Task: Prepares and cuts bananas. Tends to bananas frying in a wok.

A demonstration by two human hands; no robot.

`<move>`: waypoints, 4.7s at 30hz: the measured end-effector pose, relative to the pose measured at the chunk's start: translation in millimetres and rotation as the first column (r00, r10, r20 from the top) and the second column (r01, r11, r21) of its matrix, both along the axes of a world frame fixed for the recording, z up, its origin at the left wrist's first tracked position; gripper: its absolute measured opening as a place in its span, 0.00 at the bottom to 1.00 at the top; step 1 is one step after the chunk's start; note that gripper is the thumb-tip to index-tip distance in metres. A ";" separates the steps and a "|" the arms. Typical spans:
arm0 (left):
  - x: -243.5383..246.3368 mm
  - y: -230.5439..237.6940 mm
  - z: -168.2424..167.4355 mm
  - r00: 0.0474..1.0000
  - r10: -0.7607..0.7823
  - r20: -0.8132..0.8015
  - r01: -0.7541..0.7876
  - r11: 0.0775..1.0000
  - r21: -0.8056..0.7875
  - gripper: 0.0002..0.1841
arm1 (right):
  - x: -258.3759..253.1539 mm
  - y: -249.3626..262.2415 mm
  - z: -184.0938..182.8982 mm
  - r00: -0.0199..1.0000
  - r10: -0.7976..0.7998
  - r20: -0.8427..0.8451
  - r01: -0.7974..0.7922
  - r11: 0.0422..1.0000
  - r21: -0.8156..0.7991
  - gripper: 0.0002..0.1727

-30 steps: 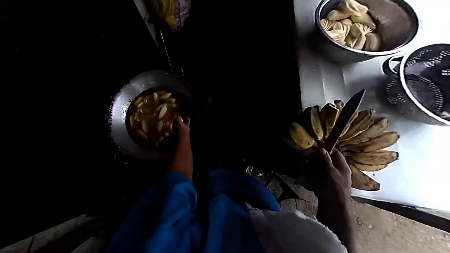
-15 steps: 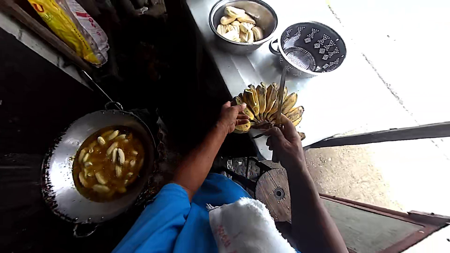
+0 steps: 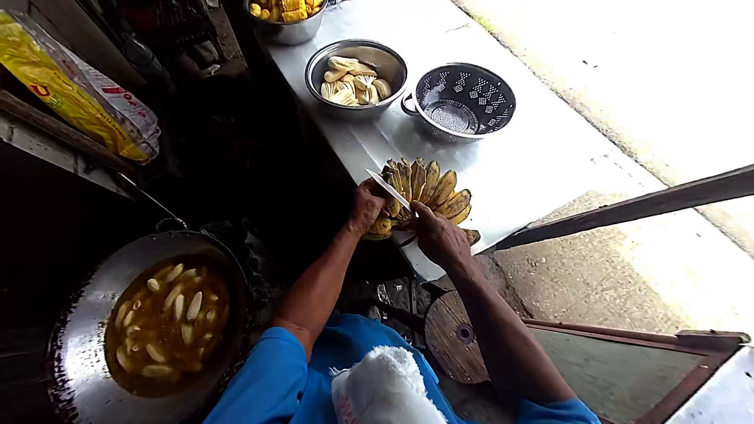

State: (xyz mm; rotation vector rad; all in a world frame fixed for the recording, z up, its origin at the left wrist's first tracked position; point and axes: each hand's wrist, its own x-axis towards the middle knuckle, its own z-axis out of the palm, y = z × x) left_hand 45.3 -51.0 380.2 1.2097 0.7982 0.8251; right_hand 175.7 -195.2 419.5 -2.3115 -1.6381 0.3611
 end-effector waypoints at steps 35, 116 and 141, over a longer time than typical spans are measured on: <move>-46.9 -32.4 -6.3 0.946 -0.100 -0.307 0.149 0.979 0.141 0.37 | -8.3 55.7 -33.9 0.843 0.053 -0.535 -0.075 0.997 -0.020 0.59; -55.3 -33.7 -22.8 0.978 -0.183 0.099 0.165 0.972 0.166 0.32 | -13.0 -65.2 -6.0 0.906 -0.017 -0.423 0.055 0.995 0.079 0.28; -4.5 -20.3 -4.7 0.992 0.111 0.068 -0.103 0.989 -0.111 0.17 | -25.1 15.1 -52.9 0.468 0.048 -0.882 0.286 0.937 0.203 0.28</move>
